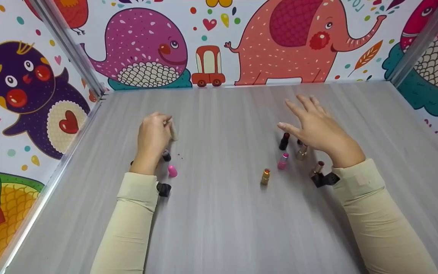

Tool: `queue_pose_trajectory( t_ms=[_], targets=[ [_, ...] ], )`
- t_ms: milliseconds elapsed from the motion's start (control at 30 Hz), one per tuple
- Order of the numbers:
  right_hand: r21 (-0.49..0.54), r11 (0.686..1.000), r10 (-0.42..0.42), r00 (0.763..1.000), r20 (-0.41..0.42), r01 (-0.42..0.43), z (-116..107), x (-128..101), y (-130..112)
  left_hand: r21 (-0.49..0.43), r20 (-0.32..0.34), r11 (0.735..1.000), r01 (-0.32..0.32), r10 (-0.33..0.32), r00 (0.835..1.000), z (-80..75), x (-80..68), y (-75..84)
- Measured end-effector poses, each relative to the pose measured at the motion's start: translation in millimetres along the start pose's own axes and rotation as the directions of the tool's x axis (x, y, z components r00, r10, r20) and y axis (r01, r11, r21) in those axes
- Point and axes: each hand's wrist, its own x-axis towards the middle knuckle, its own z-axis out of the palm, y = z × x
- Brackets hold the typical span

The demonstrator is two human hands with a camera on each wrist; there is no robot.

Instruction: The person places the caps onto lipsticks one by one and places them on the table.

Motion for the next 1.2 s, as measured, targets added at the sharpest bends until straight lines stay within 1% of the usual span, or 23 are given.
queue_pose_trajectory(
  t_ms=[233,333,467,567,700,800,900,967,1033,1133,1200],
  targets=[
    [0.005,1.000,-0.004,1.000,0.004,0.004,-1.8,-0.5,0.2,0.069,0.012,0.998,-0.004,0.004,1.000,-2.3,0.9,-1.4],
    [0.008,1.000,-0.004,1.000,0.000,0.004,-3.0,-0.7,0.9,0.085,0.009,0.996,-0.002,0.002,1.000,-3.1,0.5,-1.4],
    [0.010,1.000,-0.004,1.000,-0.001,0.004,-4.3,-1.7,1.5,0.088,0.021,0.996,0.013,-0.015,1.000,-6.8,0.8,-0.2],
    [0.005,1.000,-0.008,1.000,-0.001,0.008,-4.9,-2.2,2.0,0.082,0.032,0.996,0.045,-0.048,0.998,-15.6,1.9,0.8],
    [-0.003,1.000,-0.019,1.000,-0.005,0.019,-5.7,-1.4,2.6,0.102,0.047,0.989,0.103,-0.108,0.993,-35.1,3.0,-0.1],
    [-0.003,1.000,-0.022,1.000,-0.004,0.022,-6.4,-0.4,2.6,0.129,0.116,0.979,0.155,-0.170,0.978,-48.6,1.7,-2.6],
    [0.002,1.000,-0.018,1.000,0.002,0.018,-6.6,-0.1,2.5,0.157,0.217,0.969,0.190,-0.222,0.951,-54.7,-0.7,-7.0],
    [0.007,1.000,-0.016,1.000,0.004,0.016,-6.4,-0.2,2.6,0.175,0.273,0.965,0.198,-0.240,0.932,-53.9,-1.8,-10.3],
    [0.008,1.000,-0.014,1.000,0.004,0.014,-6.1,-0.5,2.5,0.191,0.311,0.963,0.190,-0.243,0.919,-50.6,-2.3,-13.6],
    [0.004,1.000,-0.014,1.000,0.005,0.014,-5.6,-0.7,2.5,0.204,0.347,0.959,0.197,-0.259,0.901,-44.4,-3.6,-16.7],
    [-0.001,1.000,-0.016,1.000,0.005,0.016,-5.3,-0.9,2.5,0.217,0.356,0.956,0.198,-0.267,0.896,-40.6,-4.6,-18.3]
  ],
)
